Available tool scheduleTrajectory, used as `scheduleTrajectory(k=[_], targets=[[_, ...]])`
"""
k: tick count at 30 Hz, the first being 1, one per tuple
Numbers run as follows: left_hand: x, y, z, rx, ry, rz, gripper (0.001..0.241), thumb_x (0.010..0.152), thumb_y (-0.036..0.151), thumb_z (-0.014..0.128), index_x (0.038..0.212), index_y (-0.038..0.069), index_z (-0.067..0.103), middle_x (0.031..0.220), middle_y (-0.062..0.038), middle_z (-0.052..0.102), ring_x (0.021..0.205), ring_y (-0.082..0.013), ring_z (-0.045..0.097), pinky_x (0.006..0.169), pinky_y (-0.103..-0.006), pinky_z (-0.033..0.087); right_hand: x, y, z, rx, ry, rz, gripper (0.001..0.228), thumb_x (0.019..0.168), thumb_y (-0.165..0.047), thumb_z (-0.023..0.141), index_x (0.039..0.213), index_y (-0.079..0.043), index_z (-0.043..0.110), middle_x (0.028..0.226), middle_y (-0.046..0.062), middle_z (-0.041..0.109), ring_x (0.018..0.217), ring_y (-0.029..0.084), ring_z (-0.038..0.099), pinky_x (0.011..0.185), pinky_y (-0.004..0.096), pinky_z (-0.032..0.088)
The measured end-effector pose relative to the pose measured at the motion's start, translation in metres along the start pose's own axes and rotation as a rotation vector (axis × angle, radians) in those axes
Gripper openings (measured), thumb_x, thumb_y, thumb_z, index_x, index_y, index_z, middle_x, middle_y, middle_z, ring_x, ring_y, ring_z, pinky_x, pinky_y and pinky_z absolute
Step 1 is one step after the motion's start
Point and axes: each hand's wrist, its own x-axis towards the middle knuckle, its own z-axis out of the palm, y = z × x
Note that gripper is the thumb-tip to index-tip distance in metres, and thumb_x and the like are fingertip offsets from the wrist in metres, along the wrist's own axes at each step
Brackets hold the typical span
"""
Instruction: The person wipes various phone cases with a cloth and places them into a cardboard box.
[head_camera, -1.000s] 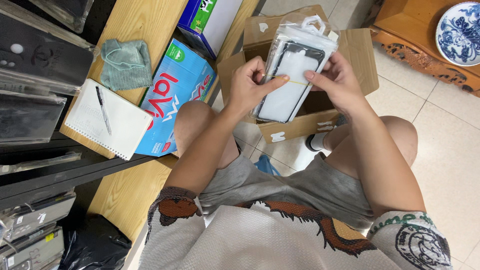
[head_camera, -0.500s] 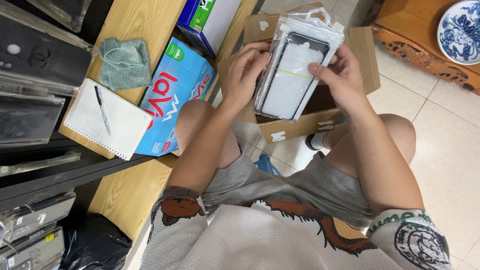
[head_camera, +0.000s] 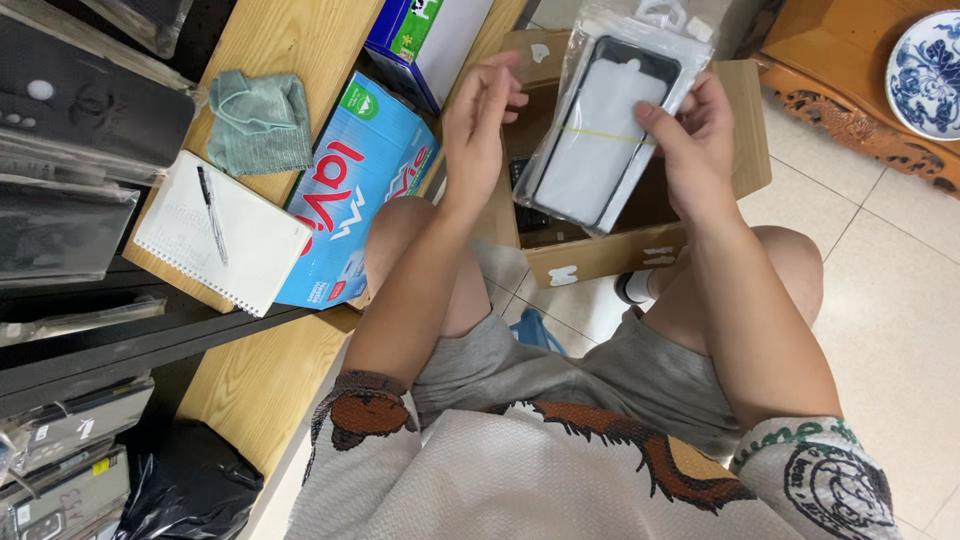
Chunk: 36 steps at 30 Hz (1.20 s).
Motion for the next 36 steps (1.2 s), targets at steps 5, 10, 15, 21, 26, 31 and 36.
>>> scheduleTrajectory(k=[5,10,15,21,26,31,36], targets=[[-0.008,-0.033,0.012,0.214,-0.423,-0.152,0.106,0.079,0.076,0.063,0.155,0.016,0.02,0.165,-0.019,0.033,0.13,-0.0336,0.06,0.104,-0.0445,0.056,0.0,0.0,0.006,-0.179,0.052,-0.249,0.035,0.099,-0.012,0.08,0.11,-0.013,0.048,0.099,0.001,0.063,0.087,0.006,0.059,0.08,0.022,0.053],[-0.021,-0.039,0.042,-0.03,-0.393,-0.19,0.105,0.074,0.051,0.084,0.152,0.009,0.027,0.151,-0.015,0.046,0.141,-0.0267,0.047,0.118,-0.0394,0.04,-0.018,-0.012,0.026,-0.253,-0.156,-0.362,0.036,0.107,-0.039,0.056,0.113,-0.003,0.055,0.114,0.014,0.059,0.085,0.016,0.061,0.063,0.027,0.057],[-0.024,-0.065,0.041,-0.499,-0.386,-0.337,0.057,0.087,0.029,0.078,0.136,0.011,0.055,0.122,-0.006,0.068,0.113,-0.0174,0.063,0.101,-0.0353,0.053,-0.022,-0.025,0.027,-0.317,-0.128,-0.609,0.039,0.115,-0.032,0.043,0.107,0.004,0.056,0.117,0.026,0.065,0.092,0.027,0.064,0.079,0.035,0.056],[-0.044,-0.156,0.023,-0.821,-0.492,-0.548,0.067,0.079,0.038,0.084,0.133,0.002,0.064,0.128,-0.016,0.071,0.116,-0.0321,0.069,0.101,-0.0475,0.055,-0.011,-0.017,0.011,-0.211,-0.103,-0.494,0.028,0.111,-0.029,0.056,0.121,-0.003,0.048,0.135,0.02,0.052,0.104,0.021,0.059,0.084,0.032,0.053],[-0.054,-0.204,0.001,-1.359,-0.849,-0.621,0.079,0.086,0.04,0.079,0.149,0.005,0.047,0.139,-0.024,0.062,0.122,-0.0422,0.065,0.106,-0.0587,0.052,-0.023,-0.031,0.018,-0.004,-0.393,-0.148,0.041,0.105,-0.05,0.05,0.115,-0.01,0.046,0.082,-0.004,0.037,0.049,0.012,0.048,0.041,0.022,0.044],[-0.03,-0.028,0.015,-1.31,-0.965,-0.456,0.107,0.075,0.051,0.087,0.161,0.016,0.033,0.148,-0.029,0.052,0.121,-0.0481,0.063,0.106,-0.0605,0.053,-0.031,-0.042,0.02,0.083,-0.566,-0.156,0.066,0.095,-0.071,0.056,0.117,-0.009,0.045,0.077,-0.002,0.038,0.048,0.016,0.054,0.042,0.025,0.048],[-0.034,-0.029,0.011,-1.303,-1.012,-0.417,0.106,0.077,0.05,0.087,0.163,0.02,0.033,0.15,-0.031,0.051,0.124,-0.0499,0.061,0.108,-0.0635,0.051,-0.025,-0.013,0.0,0.137,-0.67,-0.164,0.078,0.093,-0.061,0.066,0.139,-0.004,0.039,0.083,0.005,0.043,0.054,0.022,0.06,0.043,0.031,0.057]])
